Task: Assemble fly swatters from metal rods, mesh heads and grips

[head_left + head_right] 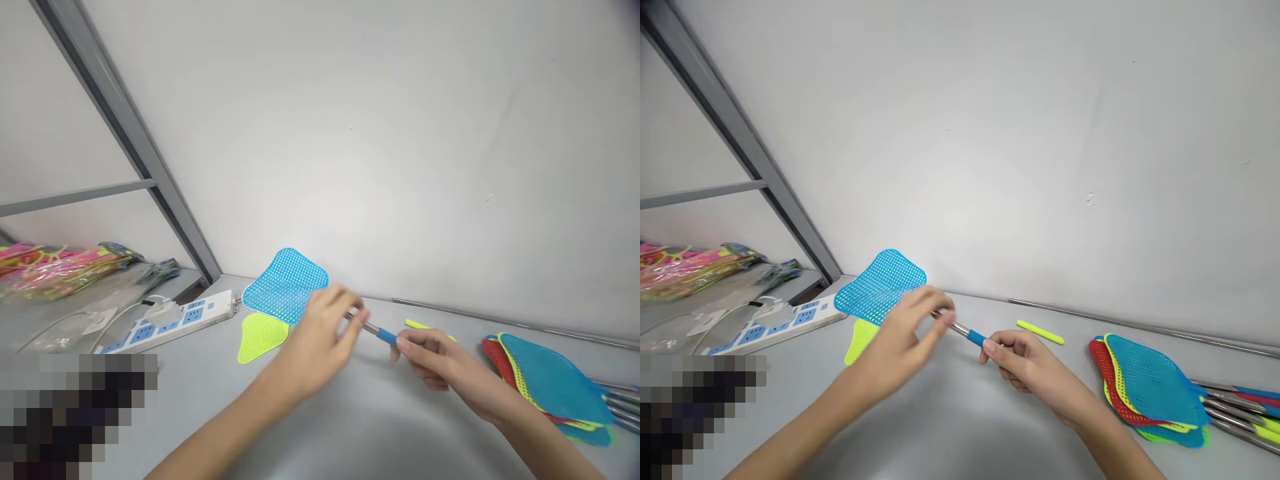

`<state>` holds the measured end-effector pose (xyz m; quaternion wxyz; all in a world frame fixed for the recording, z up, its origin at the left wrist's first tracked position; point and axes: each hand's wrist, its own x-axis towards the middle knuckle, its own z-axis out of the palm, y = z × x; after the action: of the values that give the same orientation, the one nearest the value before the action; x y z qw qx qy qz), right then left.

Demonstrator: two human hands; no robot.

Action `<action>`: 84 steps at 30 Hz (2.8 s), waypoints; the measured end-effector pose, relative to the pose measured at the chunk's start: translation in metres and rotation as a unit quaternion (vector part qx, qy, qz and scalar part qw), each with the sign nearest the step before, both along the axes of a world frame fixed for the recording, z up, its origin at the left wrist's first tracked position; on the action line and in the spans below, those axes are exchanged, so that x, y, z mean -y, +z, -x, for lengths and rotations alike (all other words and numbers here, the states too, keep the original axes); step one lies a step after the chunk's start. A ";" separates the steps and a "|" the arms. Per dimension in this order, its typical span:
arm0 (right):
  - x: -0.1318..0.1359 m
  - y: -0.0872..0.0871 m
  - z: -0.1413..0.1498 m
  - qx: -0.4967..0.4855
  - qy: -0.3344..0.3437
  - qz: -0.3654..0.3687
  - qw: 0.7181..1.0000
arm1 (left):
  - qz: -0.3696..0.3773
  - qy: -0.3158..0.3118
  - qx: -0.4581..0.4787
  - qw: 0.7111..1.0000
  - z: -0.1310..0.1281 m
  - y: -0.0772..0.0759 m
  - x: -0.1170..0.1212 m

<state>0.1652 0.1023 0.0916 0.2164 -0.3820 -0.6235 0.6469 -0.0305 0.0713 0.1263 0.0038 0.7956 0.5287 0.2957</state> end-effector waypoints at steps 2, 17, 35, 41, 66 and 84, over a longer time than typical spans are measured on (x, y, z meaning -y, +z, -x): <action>0.000 0.000 0.000 0.002 -0.002 -0.015 1.000 | -0.076 0.073 0.026 0.994 0.015 0.015 0.000; 0.000 -0.005 0.000 0.005 -0.017 -0.042 0.999 | 0.300 0.059 0.355 0.884 0.091 0.037 -0.019; 0.002 -0.013 -0.001 -0.102 0.046 0.173 0.978 | 0.250 0.004 0.341 0.906 0.086 0.048 -0.007; 0.003 -0.017 -0.001 -0.130 0.052 0.220 0.965 | 0.231 -0.013 0.325 0.917 0.084 0.050 -0.001; -0.009 -0.010 -0.013 0.008 0.027 0.109 0.994 | 0.204 -0.015 0.298 0.932 0.099 0.049 -0.002; -0.003 -0.017 -0.013 0.139 0.105 0.048 0.984 | 0.101 0.097 0.152 0.978 0.098 0.047 0.001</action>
<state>0.1784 0.1050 0.0747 0.0399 -0.4104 -0.6523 0.6360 -0.1281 0.0700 0.1729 0.1357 0.6818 0.6236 0.3575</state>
